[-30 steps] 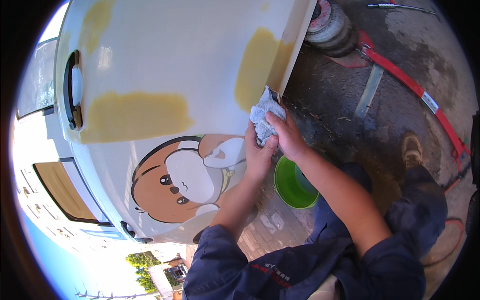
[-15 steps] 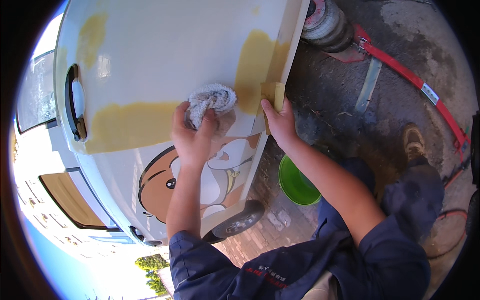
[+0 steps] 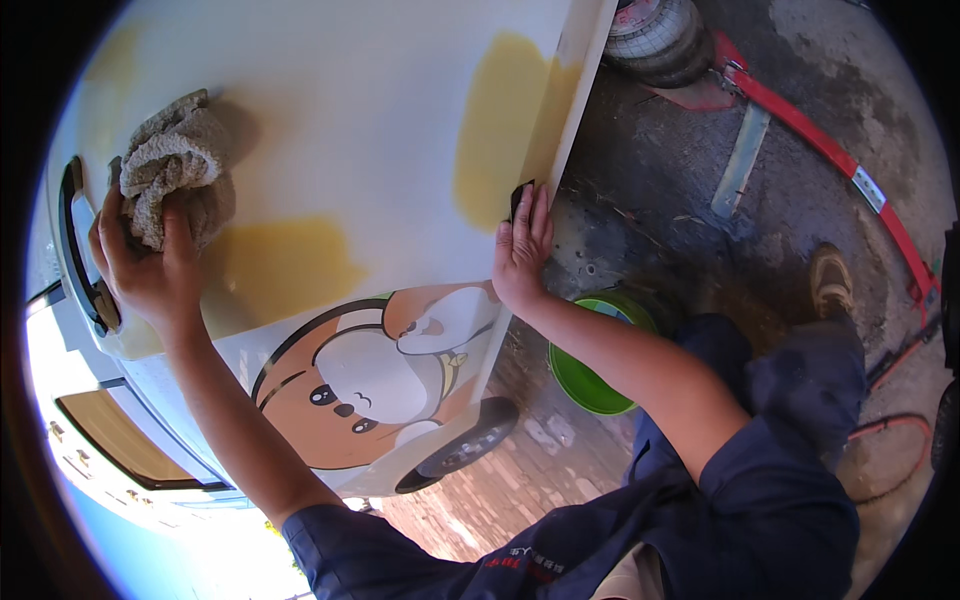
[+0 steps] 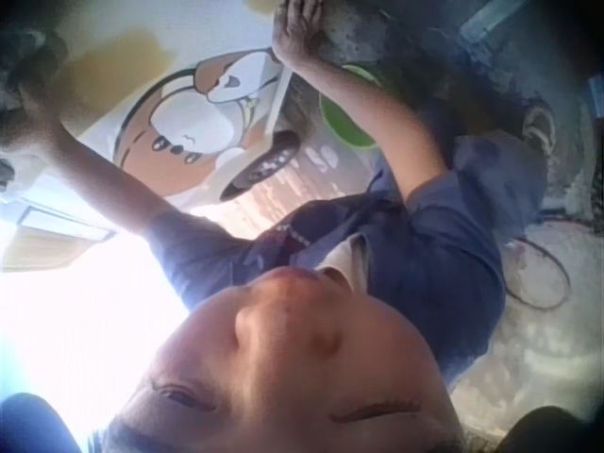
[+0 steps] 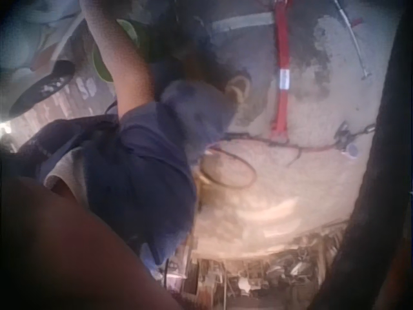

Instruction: The person sands a yellow spot on the white car door using a sanding block and wipes the area with a cloth. The person repeatedly dips the sanding block into a green bucket of water and continues sanding and wiping the same spot.

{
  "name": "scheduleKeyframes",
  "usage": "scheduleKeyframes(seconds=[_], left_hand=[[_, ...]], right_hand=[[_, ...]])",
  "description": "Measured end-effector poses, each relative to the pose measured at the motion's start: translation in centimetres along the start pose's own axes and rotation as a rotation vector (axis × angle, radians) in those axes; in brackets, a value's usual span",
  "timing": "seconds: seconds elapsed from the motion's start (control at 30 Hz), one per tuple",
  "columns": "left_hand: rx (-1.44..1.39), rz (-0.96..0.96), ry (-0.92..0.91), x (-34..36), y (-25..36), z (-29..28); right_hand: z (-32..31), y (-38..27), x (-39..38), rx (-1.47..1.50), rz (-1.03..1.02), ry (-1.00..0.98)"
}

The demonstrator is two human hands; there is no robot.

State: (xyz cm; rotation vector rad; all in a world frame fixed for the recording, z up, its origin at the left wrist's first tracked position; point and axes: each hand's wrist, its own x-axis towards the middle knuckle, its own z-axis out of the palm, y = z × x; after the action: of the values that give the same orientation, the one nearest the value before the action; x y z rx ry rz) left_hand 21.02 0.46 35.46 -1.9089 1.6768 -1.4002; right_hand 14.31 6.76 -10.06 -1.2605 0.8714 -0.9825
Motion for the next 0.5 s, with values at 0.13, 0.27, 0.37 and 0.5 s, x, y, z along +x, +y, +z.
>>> scheduleKeyframes(seconds=[0.13,0.27,0.37,0.5], left_hand=[[-0.042,0.113,0.013,-1.1,-2.8,0.0],[0.003,0.081,0.068,-1.2,-4.6,0.2],[0.054,0.07,0.079,-1.6,-5.6,0.4],[0.034,0.116,0.115,-2.2,-6.6,0.3]], right_hand=[[0.1,-0.1,10.9,0.137,-0.037,0.099],[-0.5,0.0,16.0,0.251,-0.104,0.194],[-0.5,-0.4,9.2,0.244,-0.058,0.065],[0.6,1.0,3.0,0.201,-0.168,-0.036]])
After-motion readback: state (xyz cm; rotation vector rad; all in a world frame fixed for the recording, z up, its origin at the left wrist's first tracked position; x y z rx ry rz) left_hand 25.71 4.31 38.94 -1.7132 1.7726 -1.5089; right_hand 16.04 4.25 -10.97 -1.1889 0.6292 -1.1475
